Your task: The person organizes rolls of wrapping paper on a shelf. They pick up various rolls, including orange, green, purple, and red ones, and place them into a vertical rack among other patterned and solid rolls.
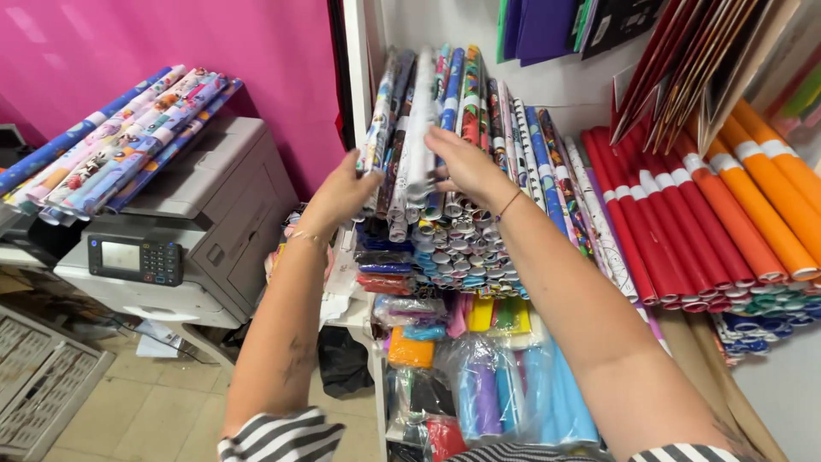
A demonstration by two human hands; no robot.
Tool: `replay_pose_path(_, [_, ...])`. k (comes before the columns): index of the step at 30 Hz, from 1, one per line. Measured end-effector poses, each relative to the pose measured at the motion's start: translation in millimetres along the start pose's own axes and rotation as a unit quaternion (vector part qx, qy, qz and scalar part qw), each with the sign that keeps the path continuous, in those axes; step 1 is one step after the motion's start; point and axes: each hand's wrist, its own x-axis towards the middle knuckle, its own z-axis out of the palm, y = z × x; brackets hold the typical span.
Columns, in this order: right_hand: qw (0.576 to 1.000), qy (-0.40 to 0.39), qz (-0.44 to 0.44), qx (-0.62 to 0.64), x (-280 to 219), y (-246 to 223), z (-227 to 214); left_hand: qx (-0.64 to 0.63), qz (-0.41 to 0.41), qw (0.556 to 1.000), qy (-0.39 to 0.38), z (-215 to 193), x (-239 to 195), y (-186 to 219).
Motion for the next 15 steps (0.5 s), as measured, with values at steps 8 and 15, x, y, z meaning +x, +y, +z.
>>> replay_pose_path(8, [0.974, 0.051, -0.164, -0.147, -150.5, 5.0, -96.6, 0.11, 0.036, 0.992, 0.039, 29.5, 20.6, -9.6])
replay_pose_path(15, [0.943, 0.273, -0.041, -0.186, -250.6, 121.7, -262.3, 0.14, 0.349, 0.908, 0.186, 87.5, -63.4, 120.3])
